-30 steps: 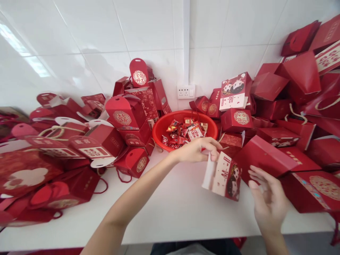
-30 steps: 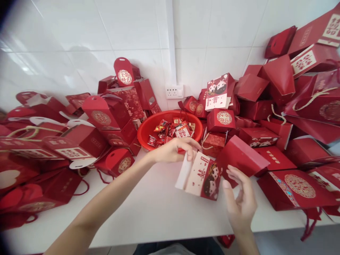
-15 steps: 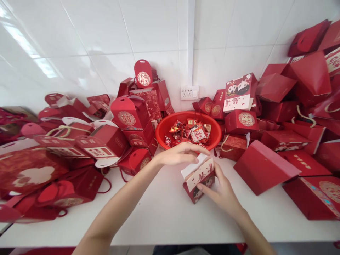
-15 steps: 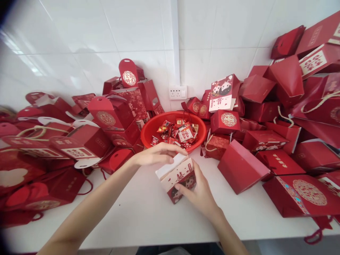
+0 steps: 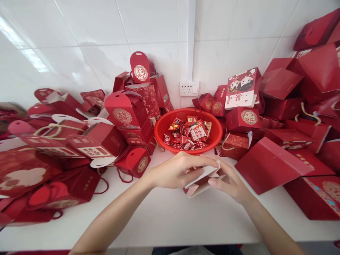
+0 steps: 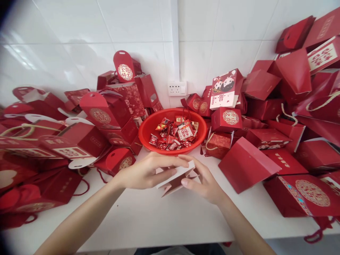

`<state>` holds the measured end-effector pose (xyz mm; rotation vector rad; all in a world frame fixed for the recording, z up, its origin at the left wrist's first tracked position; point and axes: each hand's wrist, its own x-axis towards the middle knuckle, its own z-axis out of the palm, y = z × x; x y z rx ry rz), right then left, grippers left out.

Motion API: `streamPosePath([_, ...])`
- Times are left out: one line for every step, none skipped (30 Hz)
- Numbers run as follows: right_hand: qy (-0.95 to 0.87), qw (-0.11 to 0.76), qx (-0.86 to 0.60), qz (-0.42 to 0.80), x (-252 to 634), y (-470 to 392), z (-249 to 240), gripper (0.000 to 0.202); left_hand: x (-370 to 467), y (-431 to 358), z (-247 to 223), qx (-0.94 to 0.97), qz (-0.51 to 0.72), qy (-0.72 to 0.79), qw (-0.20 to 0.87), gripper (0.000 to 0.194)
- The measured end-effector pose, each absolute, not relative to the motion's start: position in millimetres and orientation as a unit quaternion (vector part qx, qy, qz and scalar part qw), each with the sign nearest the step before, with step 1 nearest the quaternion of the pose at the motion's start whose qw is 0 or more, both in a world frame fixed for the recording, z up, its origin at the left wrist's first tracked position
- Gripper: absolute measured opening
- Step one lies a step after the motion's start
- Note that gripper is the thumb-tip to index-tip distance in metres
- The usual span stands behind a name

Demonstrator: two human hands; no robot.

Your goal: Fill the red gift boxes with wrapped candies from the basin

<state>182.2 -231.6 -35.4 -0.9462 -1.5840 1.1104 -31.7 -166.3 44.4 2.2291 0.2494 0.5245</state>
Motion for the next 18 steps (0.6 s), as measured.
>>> streamPosePath([-0.657,0.465,-0.378,0.457,181.6,-231.7,-34.1,0.056,-34.1,-164.6,44.7,0.884,0.220,0.103,0.399,0.038])
streamPosePath([-0.664,0.458,-0.372,0.458,180.7,-231.6,-33.1,0.059,-36.7,-162.5,44.3,0.883,0.233,0.106,0.394,0.035])
streamPosePath([-0.670,0.452,-0.370,0.458,179.3,-231.5,-32.1,0.064,-39.6,-160.2,43.4,0.880,0.245,0.111,0.391,0.032])
streamPosePath([-0.675,0.446,-0.369,0.458,177.4,-231.0,-31.1,0.067,-42.5,-158.0,42.4,0.877,0.252,0.116,0.392,0.029])
streamPosePath([-0.680,0.442,-0.368,0.455,175.1,-230.2,-29.9,0.068,-45.5,-156.0,41.3,0.874,0.256,0.124,0.394,0.026])
streamPosePath([-0.684,0.439,-0.369,0.452,172.4,-228.9,-28.4,0.065,-48.3,-154.1,40.3,0.872,0.258,0.134,0.394,0.025])
streamPosePath([-0.686,0.437,-0.370,0.449,169.4,-227.3,-26.7,0.060,-51.0,-152.2,39.6,0.871,0.258,0.147,0.393,0.024])
streamPosePath([-0.688,0.435,-0.371,0.448,166.5,-225.3,-24.7,0.055,-53.5,-150.4,39.2,0.870,0.254,0.158,0.392,0.023])
streamPosePath([-0.687,0.434,-0.375,0.446,163.8,-222.9,-22.3,0.053,-55.7,-148.3,39.2,0.870,0.248,0.168,0.392,0.023])
streamPosePath([-0.684,0.437,-0.381,0.442,161.7,-220.2,-19.4,0.053,-57.5,-146.1,39.5,0.869,0.241,0.175,0.395,0.024])
streamPosePath([-0.682,0.443,-0.389,0.433,160.1,-217.1,-15.9,0.055,-59.0,-143.6,40.2,0.868,0.235,0.179,0.400,0.024])
streamPosePath([-0.680,0.452,-0.398,0.419,159.3,-213.5,-11.5,0.056,-60.2,-141.0,41.2,0.865,0.230,0.181,0.408,0.024])
streamPosePath([-0.676,0.466,-0.406,0.401,159.2,-209.1,-6.4,0.054,-61.0,-138.3,42.6,0.860,0.226,0.180,0.421,0.023])
streamPosePath([-0.670,0.485,-0.413,0.382,159.8,-203.7,-0.3,0.050,-61.6,-135.4,44.2,0.854,0.222,0.179,0.435,0.023])
streamPosePath([-0.662,0.506,-0.416,0.364,160.9,-197.2,6.3,0.045,-61.9,-132.1,45.9,0.847,0.221,0.179,0.449,0.023])
streamPosePath([-0.650,0.533,-0.415,0.348,162.3,-189.2,13.1,0.040,-62.0,-128.3,47.5,0.839,0.222,0.182,0.463,0.024])
streamPosePath([-0.640,0.558,-0.412,0.331,163.9,-179.7,19.7,0.037,-61.9,-123.4,48.8,0.831,0.226,0.188,0.472,0.026])
streamPosePath([-0.626,0.588,-0.413,0.305,165.6,-168.7,25.4,0.033,-61.6,-117.3,49.3,0.823,0.238,0.198,0.476,0.028])
